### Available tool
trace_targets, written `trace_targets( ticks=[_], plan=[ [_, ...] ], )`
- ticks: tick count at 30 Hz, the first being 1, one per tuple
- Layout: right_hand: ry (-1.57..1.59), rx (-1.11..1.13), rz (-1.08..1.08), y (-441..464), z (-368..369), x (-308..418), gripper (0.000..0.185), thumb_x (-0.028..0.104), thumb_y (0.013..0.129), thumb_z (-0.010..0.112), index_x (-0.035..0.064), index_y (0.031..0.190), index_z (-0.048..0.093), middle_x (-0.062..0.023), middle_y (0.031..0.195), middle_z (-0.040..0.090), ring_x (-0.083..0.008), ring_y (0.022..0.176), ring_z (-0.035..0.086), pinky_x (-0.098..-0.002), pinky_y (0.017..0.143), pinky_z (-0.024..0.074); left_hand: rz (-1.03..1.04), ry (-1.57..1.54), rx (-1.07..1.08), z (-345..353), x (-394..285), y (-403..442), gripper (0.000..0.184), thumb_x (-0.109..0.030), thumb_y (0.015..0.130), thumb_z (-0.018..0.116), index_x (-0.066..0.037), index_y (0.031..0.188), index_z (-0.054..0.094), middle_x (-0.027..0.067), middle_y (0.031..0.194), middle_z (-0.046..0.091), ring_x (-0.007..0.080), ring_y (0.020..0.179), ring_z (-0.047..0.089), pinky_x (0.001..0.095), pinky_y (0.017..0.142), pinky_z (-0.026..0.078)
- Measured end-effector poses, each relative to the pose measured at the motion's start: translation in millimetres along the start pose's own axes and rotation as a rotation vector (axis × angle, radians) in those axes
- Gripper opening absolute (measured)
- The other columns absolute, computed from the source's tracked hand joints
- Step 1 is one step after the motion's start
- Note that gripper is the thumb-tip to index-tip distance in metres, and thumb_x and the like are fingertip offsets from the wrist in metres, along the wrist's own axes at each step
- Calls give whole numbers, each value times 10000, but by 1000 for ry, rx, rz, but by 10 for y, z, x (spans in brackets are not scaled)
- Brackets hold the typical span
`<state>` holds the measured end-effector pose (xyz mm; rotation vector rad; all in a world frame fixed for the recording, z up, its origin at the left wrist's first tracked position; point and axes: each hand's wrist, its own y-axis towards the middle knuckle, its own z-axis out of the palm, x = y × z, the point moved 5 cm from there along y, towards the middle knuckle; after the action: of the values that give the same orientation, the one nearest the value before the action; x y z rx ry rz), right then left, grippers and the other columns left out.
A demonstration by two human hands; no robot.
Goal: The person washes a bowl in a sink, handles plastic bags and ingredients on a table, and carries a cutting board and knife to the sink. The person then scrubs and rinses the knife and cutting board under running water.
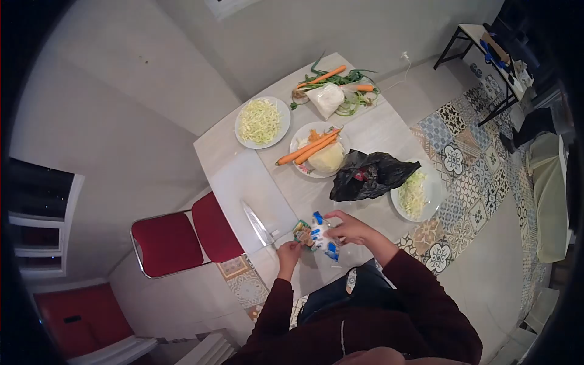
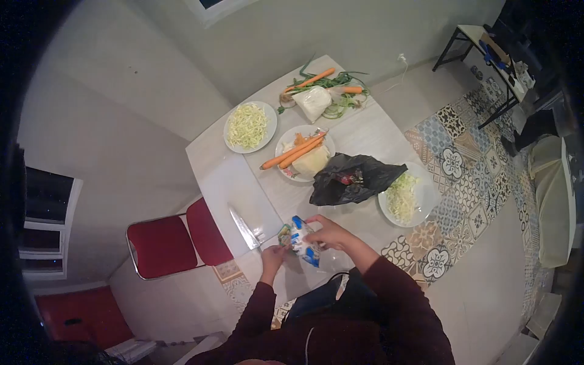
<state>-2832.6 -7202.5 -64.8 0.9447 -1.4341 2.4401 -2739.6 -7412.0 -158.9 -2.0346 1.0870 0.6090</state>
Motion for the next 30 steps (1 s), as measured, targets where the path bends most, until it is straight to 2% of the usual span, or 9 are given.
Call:
trace_targets(
  ticks=[2,3,6,8,10,13,16,22,30],
  plan=[
    [99,-16,4,-344,-171,31,584,98,699,685,136,1194,377,-101,912,578,-196,760,564,-371,612,447,171,371,-136,-98,-91,8,272,-213,715,679,35,806,612,160,672,608,258,597,597,332,562,481],
    [136,-46,-2,-520,-249,58,574,95,708,678,132,1196,377,-101,934,577,-201,785,569,-377,634,452,100,311,-119,-207,-338,-20,307,-209,690,687,43,840,597,180,725,599,324,691,583,373,650,475],
    [273,-130,-51,-879,-531,92,536,85,736,652,123,1195,378,-95,980,570,-217,856,574,-393,684,461,269,-3,-60,-255,-1252,-25,354,-194,691,680,43,922,553,181,812,575,315,769,565,373,721,456],
    [351,-158,-111,-1005,-663,157,510,81,753,633,120,1193,379,-88,994,567,-221,881,574,-404,704,463,674,-85,-191,-183,-1891,-81,362,-178,698,673,22,955,514,165,885,557,301,812,556,361,716,450],
    [411,-162,-180,-1059,-762,287,487,81,768,615,119,1192,379,-79,996,567,-219,888,573,-414,716,464,825,33,-258,-161,-2466,-139,394,-149,693,666,9,1004,483,162,945,532,301,850,539,360,716,441],
    [504,-147,-223,-945,-873,461,421,103,763,623,127,1132,423,-65,977,567,-210,841,578,-413,706,465,774,49,-225,87,-2617,46,344,-126,722,613,3,1016,488,165,901,540,336,866,516,388,764,414],
    [680,-158,-204,-557,-1019,415,360,123,742,655,116,1054,474,-59,915,563,-208,810,570,-410,713,462,619,-5,-84,251,-2505,246,315,-117,751,592,-2,1026,490,146,791,547,280,736,545,375,680,436],
    [1015,-134,-204,84,-1164,326,278,108,766,631,61,1008,500,-117,985,528,-262,900,543,-433,753,469,323,-738,122,516,-2262,275,145,-88,864,486,-20,992,486,10,676,505,52,621,472,206,540,384],
    [1015,-392,-404,497,-1441,307,210,47,811,482,52,1020,494,-139,1037,520,-309,960,525,-459,783,451,339,-599,177,826,-2319,-21,456,-66,856,494,2,1273,324,25,671,504,75,548,486,213,496,418]
  ],
)
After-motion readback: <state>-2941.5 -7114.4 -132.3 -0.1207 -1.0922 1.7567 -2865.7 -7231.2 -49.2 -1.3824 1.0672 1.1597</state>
